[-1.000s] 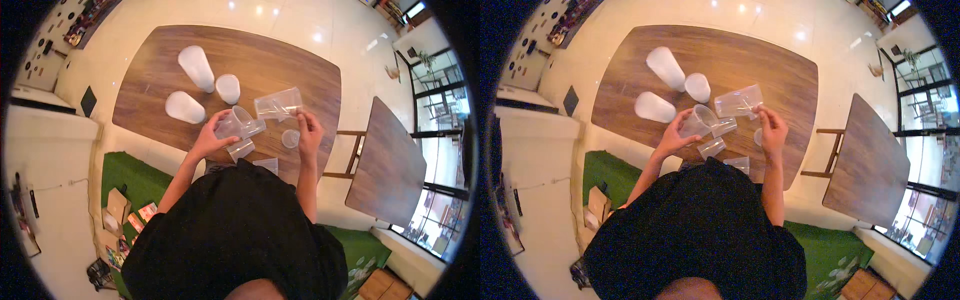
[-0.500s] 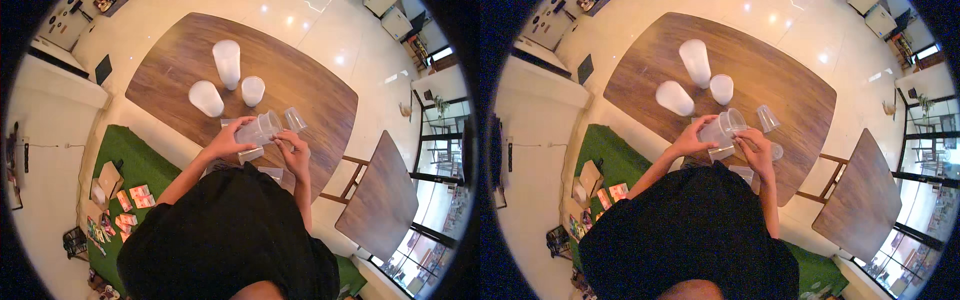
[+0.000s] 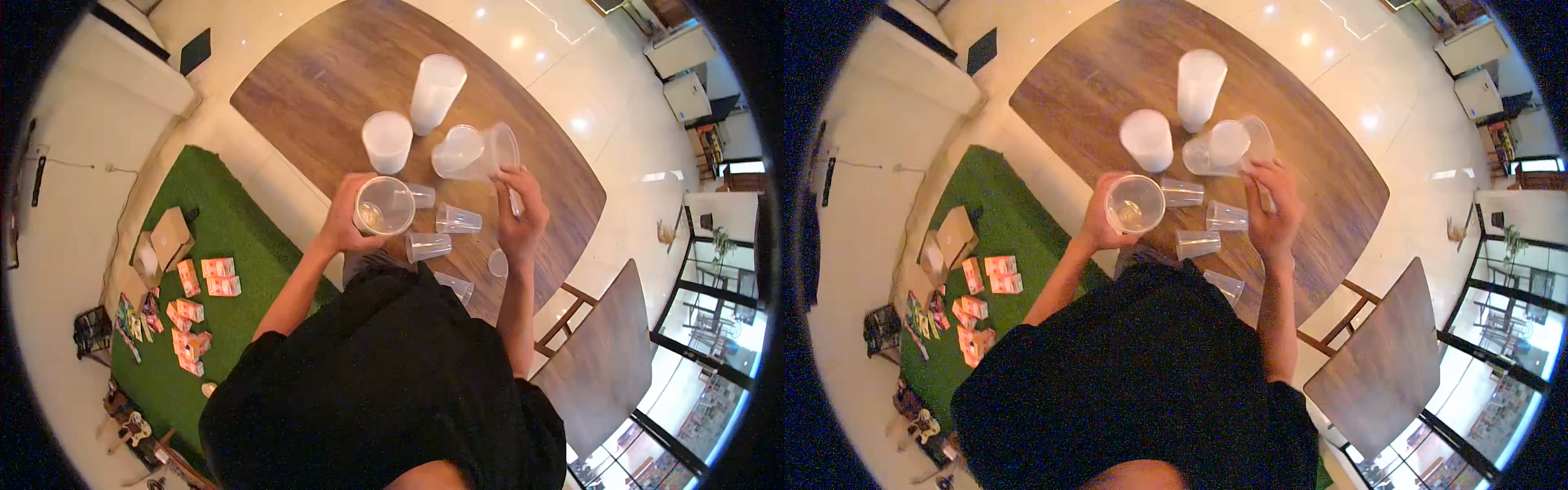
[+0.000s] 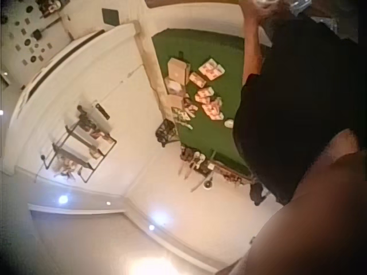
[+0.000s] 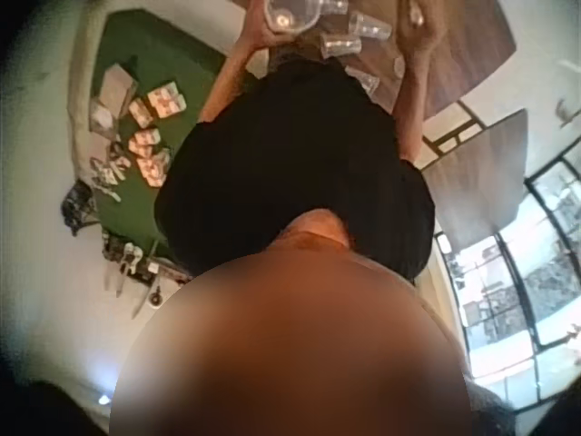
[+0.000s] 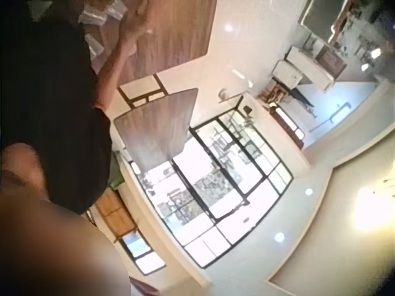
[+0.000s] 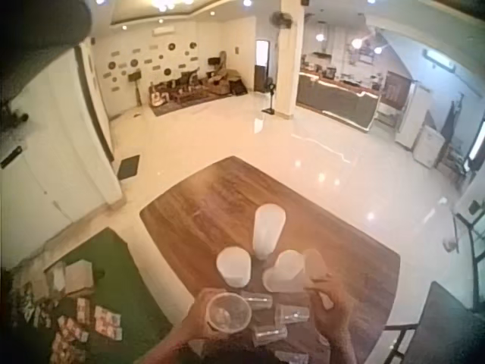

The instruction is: Picking up and stacking plastic cups on a wooden table.

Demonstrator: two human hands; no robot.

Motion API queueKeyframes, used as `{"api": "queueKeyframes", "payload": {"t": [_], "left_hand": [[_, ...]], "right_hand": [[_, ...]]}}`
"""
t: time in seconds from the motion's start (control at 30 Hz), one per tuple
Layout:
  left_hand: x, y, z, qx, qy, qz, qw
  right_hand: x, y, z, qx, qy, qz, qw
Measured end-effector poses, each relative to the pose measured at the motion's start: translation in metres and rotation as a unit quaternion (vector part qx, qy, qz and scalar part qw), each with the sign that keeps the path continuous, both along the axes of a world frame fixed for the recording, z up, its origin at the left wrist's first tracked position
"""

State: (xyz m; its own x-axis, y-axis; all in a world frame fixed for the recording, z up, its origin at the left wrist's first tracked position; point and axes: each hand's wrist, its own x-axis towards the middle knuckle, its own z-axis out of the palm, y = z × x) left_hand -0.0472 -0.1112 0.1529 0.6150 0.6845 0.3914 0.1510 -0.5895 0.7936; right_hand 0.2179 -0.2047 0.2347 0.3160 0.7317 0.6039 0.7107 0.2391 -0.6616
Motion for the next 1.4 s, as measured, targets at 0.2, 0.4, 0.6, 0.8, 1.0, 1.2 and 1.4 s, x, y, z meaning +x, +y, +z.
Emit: {"api": "queueKeyframes", "payload": {"t": [0.2, 0.4, 0.6, 0.8, 1.0, 1.2, 1.4], "left_hand": [[-0.015, 0.012, 0.015, 0.121, 0.150, 0.016, 0.981], [-0.004, 0.019, 0.010, 0.091, 0.152, 0.007, 0.984], [-0.003, 0.021, 0.001, 0.094, 0.146, -0.010, 0.985], [-0.004, 0.021, -0.007, 0.065, 0.143, -0.021, 0.987], [0.004, 0.017, -0.003, 0.042, 0.115, -0.018, 0.992], [0.004, 0.012, -0.001, 0.080, 0.109, 0.019, 0.991], [0.001, 0.001, -0.020, 0.058, 0.085, 0.047, 0.994]], "right_hand": [[-0.028, 0.076, 0.005, -0.009, -0.194, 0.172, 0.966], [-0.038, 0.111, -0.031, -0.066, -0.274, 0.242, 0.928], [-0.037, 0.117, -0.055, -0.130, -0.308, 0.255, 0.907], [-0.055, 0.142, -0.044, -0.101, -0.315, 0.210, 0.920], [-0.057, 0.149, -0.072, -0.170, -0.277, 0.215, 0.921], [-0.054, 0.140, -0.055, -0.107, -0.300, 0.178, 0.931], [-0.036, 0.067, -0.027, -0.144, -0.047, 0.261, 0.953]]}}
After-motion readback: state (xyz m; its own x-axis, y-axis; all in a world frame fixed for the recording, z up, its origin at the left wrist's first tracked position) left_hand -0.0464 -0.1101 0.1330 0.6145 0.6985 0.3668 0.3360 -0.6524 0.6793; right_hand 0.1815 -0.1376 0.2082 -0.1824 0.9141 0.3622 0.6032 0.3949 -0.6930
